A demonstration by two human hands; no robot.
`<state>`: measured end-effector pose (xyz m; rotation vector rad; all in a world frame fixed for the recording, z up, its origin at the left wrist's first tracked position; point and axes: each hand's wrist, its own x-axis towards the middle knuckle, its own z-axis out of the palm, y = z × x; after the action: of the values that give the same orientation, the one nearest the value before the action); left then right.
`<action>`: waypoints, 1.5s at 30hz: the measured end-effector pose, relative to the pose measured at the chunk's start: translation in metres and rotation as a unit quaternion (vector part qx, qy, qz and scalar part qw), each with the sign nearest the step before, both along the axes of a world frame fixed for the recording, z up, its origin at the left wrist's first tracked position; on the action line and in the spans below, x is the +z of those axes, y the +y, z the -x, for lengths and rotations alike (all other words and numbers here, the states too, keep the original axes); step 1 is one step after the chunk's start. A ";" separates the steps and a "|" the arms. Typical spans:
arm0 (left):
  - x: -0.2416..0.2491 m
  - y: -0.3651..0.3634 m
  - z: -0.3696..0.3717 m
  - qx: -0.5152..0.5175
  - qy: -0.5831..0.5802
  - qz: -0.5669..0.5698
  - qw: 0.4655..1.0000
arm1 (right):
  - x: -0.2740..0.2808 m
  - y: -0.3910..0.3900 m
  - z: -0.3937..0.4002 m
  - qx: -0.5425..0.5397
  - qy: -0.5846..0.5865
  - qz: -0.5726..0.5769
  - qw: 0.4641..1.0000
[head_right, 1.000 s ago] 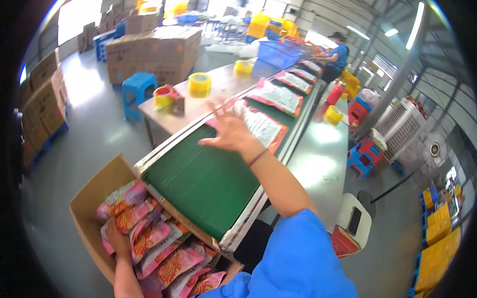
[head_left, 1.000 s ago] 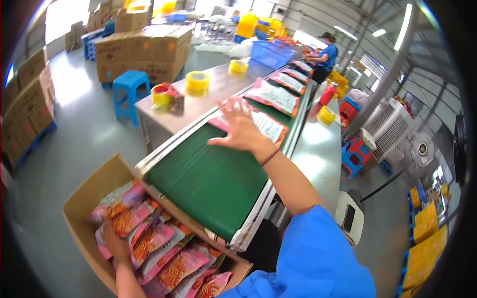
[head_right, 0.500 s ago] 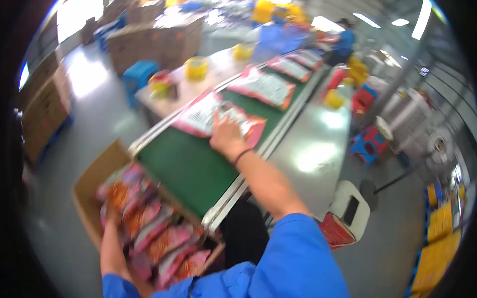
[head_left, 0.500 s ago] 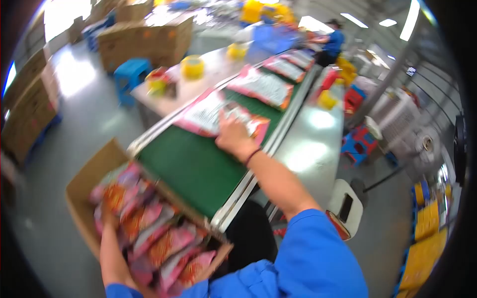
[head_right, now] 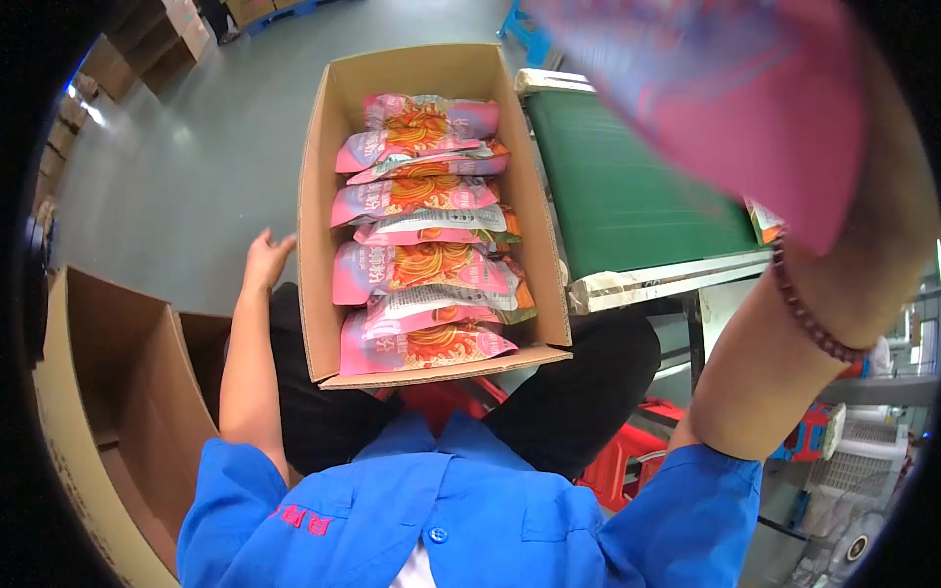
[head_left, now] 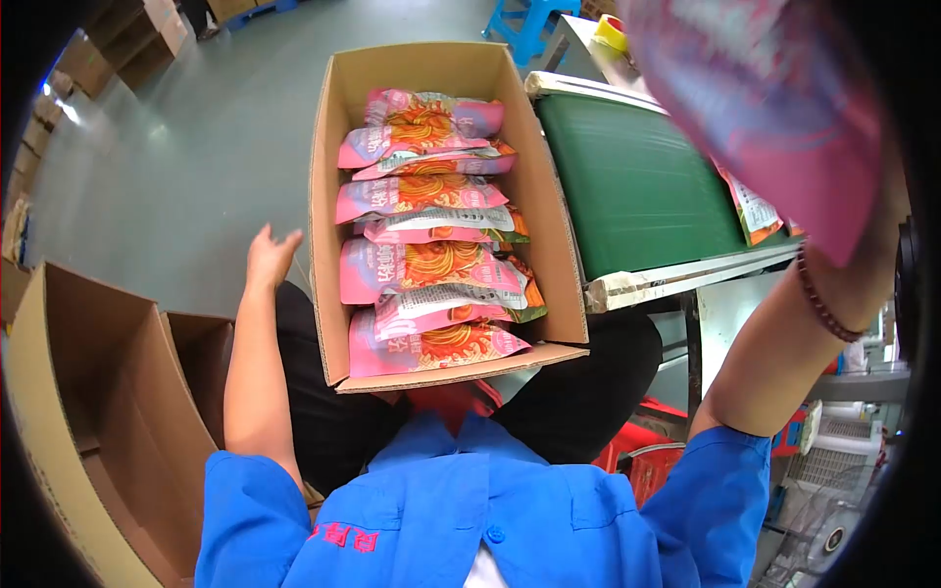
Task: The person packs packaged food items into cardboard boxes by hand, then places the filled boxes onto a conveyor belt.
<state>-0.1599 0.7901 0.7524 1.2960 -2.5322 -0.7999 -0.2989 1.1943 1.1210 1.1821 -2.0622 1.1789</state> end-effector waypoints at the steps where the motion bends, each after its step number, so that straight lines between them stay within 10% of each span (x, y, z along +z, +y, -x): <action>1: 0.013 0.012 0.002 0.020 0.093 -0.064 0.993 | 0.004 -0.008 -0.004 -0.014 0.070 0.012 0.997; 5: 0.024 0.007 0.002 0.068 0.260 -0.067 0.961 | -0.049 -0.056 0.002 -0.148 0.338 0.085 0.925; 8: 0.040 0.007 0.005 0.077 0.305 -0.104 0.944 | -0.224 -0.110 0.005 -0.156 0.213 -0.178 0.948; 10: 0.044 0.005 0.006 0.081 0.312 -0.125 0.938 | -0.386 -0.108 0.009 0.046 0.049 -0.545 0.836; 11: 0.041 0.003 0.012 0.076 0.316 -0.127 0.937 | -0.402 -0.105 -0.013 0.000 -0.075 -0.523 0.849; 15: 0.041 0.006 0.041 0.078 0.310 -0.121 0.940 | -0.317 -0.123 -0.009 0.019 -0.108 -0.573 0.812; 17: 0.050 0.015 0.047 0.059 0.315 -0.126 0.939 | -0.280 -0.116 -0.008 0.174 -0.315 -0.379 0.853; 24: 0.053 0.055 0.032 -0.017 0.325 -0.120 0.938 | -0.219 -0.001 -0.047 0.027 -0.291 -0.208 0.934; 34: 0.078 0.119 0.022 -0.201 0.385 0.150 0.888 | -0.266 0.115 -0.085 -0.105 -0.355 0.106 0.923; 40: 0.079 0.127 0.027 -0.216 0.262 0.113 0.934 | -0.216 0.115 0.015 -0.268 0.014 -0.080 0.960; 45: 0.069 0.120 0.026 -0.226 0.270 0.122 0.928 | -0.214 0.091 0.066 -0.354 -0.091 -0.407 0.837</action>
<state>-0.1859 0.9100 0.8214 0.3395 -2.3729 -0.7518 -0.3650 1.2855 0.9071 0.4534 -2.8848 0.0212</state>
